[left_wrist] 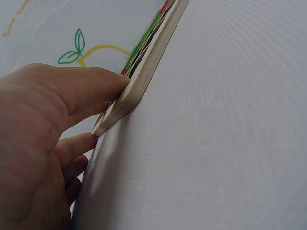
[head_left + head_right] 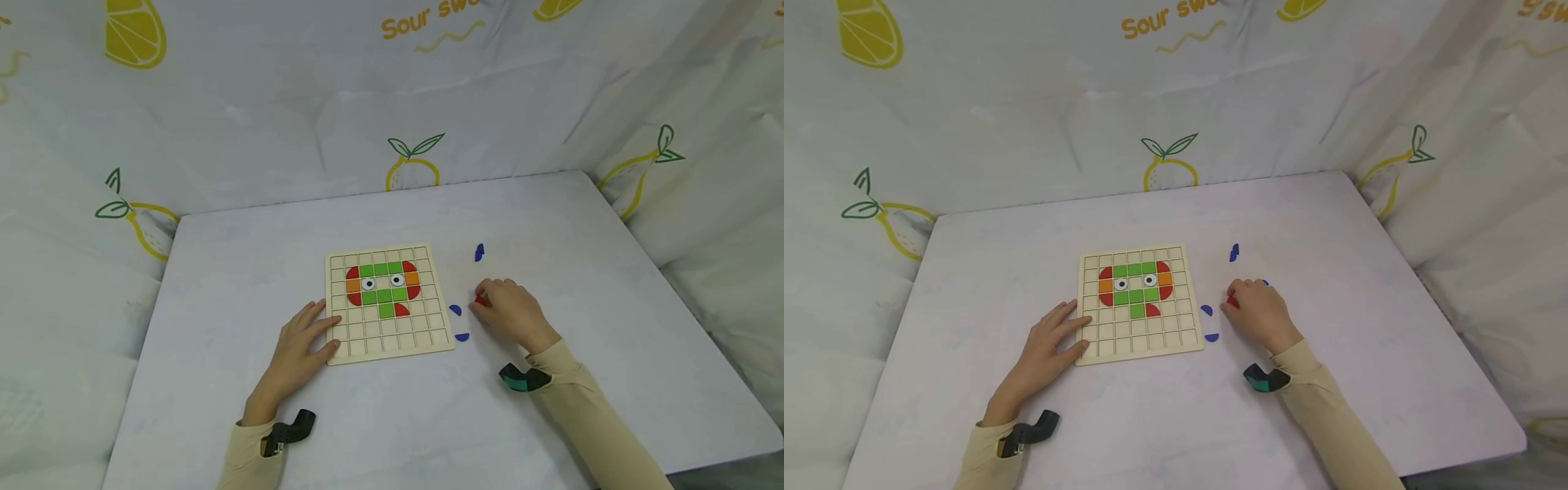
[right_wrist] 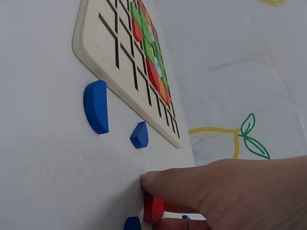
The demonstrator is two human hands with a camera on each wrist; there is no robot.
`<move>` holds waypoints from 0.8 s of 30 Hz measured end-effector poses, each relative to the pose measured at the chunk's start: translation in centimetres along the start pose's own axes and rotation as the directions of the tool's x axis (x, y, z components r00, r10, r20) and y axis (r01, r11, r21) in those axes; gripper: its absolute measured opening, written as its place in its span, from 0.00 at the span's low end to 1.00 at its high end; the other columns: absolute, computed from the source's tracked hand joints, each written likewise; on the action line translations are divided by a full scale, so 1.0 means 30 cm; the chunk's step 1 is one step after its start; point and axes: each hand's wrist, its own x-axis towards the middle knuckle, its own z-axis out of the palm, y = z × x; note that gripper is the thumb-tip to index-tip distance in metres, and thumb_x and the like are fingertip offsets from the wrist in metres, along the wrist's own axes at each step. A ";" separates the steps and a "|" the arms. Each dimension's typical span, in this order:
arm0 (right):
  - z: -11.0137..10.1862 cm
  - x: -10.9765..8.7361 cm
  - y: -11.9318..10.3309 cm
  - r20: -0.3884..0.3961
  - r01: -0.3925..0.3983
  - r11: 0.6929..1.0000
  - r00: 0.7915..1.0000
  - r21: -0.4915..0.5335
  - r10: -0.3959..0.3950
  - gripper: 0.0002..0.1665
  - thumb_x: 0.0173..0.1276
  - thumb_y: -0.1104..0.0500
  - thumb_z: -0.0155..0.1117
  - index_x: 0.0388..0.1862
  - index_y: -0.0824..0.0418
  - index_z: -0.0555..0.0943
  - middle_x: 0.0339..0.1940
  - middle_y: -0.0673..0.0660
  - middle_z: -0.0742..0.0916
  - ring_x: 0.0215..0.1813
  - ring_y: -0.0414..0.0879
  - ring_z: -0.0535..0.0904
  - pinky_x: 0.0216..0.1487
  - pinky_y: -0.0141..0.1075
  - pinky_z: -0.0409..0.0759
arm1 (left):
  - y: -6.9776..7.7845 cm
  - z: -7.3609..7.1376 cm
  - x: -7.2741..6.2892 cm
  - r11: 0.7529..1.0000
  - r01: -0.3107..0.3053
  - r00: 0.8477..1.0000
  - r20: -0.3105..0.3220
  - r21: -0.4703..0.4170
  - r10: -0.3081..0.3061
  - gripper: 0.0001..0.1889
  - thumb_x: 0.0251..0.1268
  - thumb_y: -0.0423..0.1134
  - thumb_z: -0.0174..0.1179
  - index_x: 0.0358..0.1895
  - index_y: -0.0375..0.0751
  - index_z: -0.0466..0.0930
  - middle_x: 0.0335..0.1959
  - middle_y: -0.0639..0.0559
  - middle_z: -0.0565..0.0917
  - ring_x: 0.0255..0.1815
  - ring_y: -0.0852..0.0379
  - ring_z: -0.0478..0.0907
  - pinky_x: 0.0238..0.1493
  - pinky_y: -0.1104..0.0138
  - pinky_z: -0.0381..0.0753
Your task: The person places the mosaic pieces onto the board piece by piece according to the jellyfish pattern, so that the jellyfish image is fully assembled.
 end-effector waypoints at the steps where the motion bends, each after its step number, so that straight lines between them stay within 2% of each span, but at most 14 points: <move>1: 0.001 0.001 0.000 -0.002 0.011 1.000 1.000 0.006 -0.011 0.17 0.68 0.56 0.68 0.52 0.64 0.83 0.36 0.57 0.86 0.40 0.51 0.77 0.44 0.46 0.79 | 0.000 -0.001 0.000 1.000 0.000 1.000 0.001 -0.001 0.000 0.24 0.66 0.42 0.66 0.65 0.47 0.80 0.80 0.44 0.64 0.83 0.40 0.50 0.77 0.39 0.51; 6: 0.008 0.004 -0.005 -0.009 0.026 1.000 1.000 0.012 -0.026 0.19 0.67 0.60 0.67 0.56 0.62 0.83 0.46 0.61 0.85 0.46 0.54 0.77 0.49 0.48 0.81 | 0.002 -0.002 -0.001 1.000 0.005 1.000 0.002 -0.002 -0.005 0.24 0.66 0.42 0.67 0.65 0.47 0.80 0.80 0.44 0.64 0.83 0.40 0.50 0.77 0.39 0.51; 11: 0.003 0.000 -0.006 -0.034 0.011 1.000 0.999 -0.001 -0.011 0.16 0.67 0.59 0.68 0.52 0.62 0.85 0.46 0.60 0.86 0.46 0.54 0.79 0.48 0.48 0.81 | 0.004 -0.003 -0.002 1.000 0.008 1.000 0.002 -0.002 -0.008 0.24 0.66 0.42 0.66 0.65 0.47 0.80 0.80 0.44 0.64 0.83 0.40 0.50 0.77 0.39 0.50; 17: -0.006 0.009 -0.015 -0.074 0.097 0.995 0.993 0.001 -0.097 0.13 0.66 0.61 0.69 0.49 0.61 0.86 0.42 0.58 0.86 0.42 0.51 0.78 0.44 0.44 0.80 | 0.005 -0.002 0.000 1.000 0.005 1.000 -0.001 -0.003 -0.005 0.23 0.66 0.42 0.66 0.65 0.47 0.80 0.80 0.44 0.64 0.83 0.40 0.50 0.77 0.39 0.50; 24: -0.027 0.049 -0.097 -0.069 0.180 0.981 0.982 0.071 -0.175 0.16 0.67 0.55 0.72 0.52 0.58 0.85 0.45 0.55 0.86 0.46 0.50 0.77 0.43 0.40 0.80 | 0.007 0.000 0.000 1.000 0.005 1.000 -0.007 -0.002 -0.005 0.23 0.65 0.41 0.67 0.64 0.46 0.81 0.79 0.43 0.64 0.83 0.39 0.51 0.77 0.39 0.51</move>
